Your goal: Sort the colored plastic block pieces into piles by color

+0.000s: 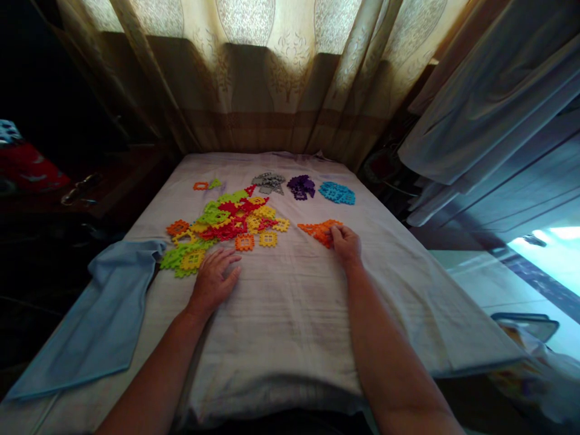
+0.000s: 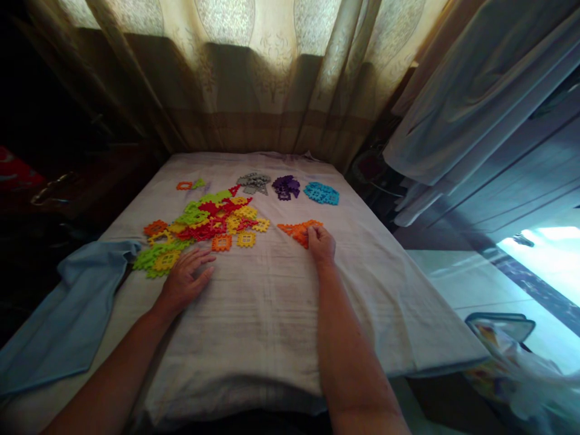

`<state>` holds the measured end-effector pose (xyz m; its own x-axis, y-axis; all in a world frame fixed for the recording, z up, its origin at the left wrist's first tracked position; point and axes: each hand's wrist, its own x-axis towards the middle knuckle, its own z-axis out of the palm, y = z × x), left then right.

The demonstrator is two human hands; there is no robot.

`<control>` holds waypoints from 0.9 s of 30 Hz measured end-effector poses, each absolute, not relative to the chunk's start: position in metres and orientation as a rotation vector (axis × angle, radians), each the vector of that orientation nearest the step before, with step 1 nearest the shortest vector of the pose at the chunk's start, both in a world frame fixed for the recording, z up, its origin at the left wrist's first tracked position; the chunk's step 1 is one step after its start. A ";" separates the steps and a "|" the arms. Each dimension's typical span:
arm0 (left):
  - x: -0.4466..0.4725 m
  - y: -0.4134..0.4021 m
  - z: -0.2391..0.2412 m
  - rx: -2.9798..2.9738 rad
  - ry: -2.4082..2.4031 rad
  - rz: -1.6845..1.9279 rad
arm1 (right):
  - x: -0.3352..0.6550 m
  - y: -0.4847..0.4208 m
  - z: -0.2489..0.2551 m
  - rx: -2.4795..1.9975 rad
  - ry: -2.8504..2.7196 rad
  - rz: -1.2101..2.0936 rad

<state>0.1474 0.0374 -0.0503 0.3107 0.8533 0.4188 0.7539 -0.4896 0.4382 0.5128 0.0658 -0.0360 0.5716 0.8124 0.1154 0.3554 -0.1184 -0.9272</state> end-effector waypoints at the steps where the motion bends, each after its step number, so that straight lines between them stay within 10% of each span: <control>1: 0.147 0.038 -0.050 2.405 1.489 0.927 | 0.512 0.066 -0.036 -1.693 -0.973 0.518; 27: 0.150 0.036 -0.048 2.414 1.469 0.944 | 0.416 0.046 -0.028 -1.537 -1.926 0.331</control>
<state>0.1503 0.0356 -0.0485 0.3176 0.8449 0.4305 0.7427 -0.5039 0.4410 0.4163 0.0464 -0.0280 -0.1075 0.9398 0.3245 0.7773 0.2829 -0.5620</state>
